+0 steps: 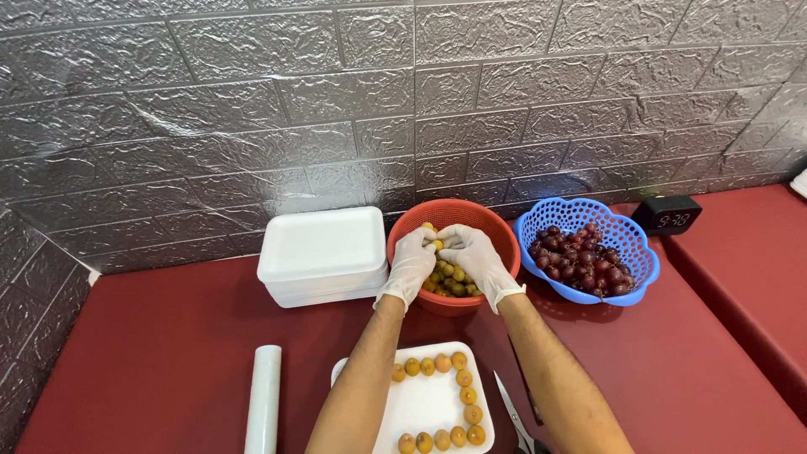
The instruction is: A person wearing gloves picks small yellow fruits from a bowl and arranges them neatly on a white tray, occasionally using a digital scale to check the weight.
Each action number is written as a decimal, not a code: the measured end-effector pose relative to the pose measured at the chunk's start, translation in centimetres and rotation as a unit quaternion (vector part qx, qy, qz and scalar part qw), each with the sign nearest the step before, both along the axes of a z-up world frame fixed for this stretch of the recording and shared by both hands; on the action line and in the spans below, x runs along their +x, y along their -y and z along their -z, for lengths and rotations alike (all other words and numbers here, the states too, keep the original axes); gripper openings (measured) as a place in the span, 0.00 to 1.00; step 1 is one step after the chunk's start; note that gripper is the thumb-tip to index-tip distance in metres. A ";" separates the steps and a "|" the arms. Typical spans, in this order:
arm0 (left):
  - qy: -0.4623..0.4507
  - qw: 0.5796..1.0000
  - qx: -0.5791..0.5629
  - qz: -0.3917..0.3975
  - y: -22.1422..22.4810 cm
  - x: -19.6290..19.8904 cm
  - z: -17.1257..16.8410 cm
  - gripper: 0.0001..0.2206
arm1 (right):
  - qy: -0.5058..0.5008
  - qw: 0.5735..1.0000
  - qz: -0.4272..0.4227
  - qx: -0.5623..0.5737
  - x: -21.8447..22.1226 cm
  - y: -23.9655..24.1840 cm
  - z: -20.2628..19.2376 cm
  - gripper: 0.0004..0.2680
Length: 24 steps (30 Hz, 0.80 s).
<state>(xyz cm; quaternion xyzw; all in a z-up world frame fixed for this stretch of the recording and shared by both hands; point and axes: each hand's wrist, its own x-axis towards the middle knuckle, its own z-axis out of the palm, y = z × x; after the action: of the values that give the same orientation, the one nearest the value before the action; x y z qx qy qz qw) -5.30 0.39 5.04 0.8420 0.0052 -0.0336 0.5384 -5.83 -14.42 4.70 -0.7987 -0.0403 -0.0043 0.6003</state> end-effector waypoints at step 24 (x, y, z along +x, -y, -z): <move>0.046 0.999 0.027 -0.007 -0.1 2.1 3.1 0.15 | -0.003 1.000 -0.003 0.029 0.0 0.2 0.0 0.17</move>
<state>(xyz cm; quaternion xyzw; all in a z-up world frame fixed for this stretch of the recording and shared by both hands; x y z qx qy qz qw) -3.18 0.53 1.98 0.8566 -0.0126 0.0087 0.5157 -5.79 -14.66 4.70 -0.7806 -0.0410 -0.0018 0.6237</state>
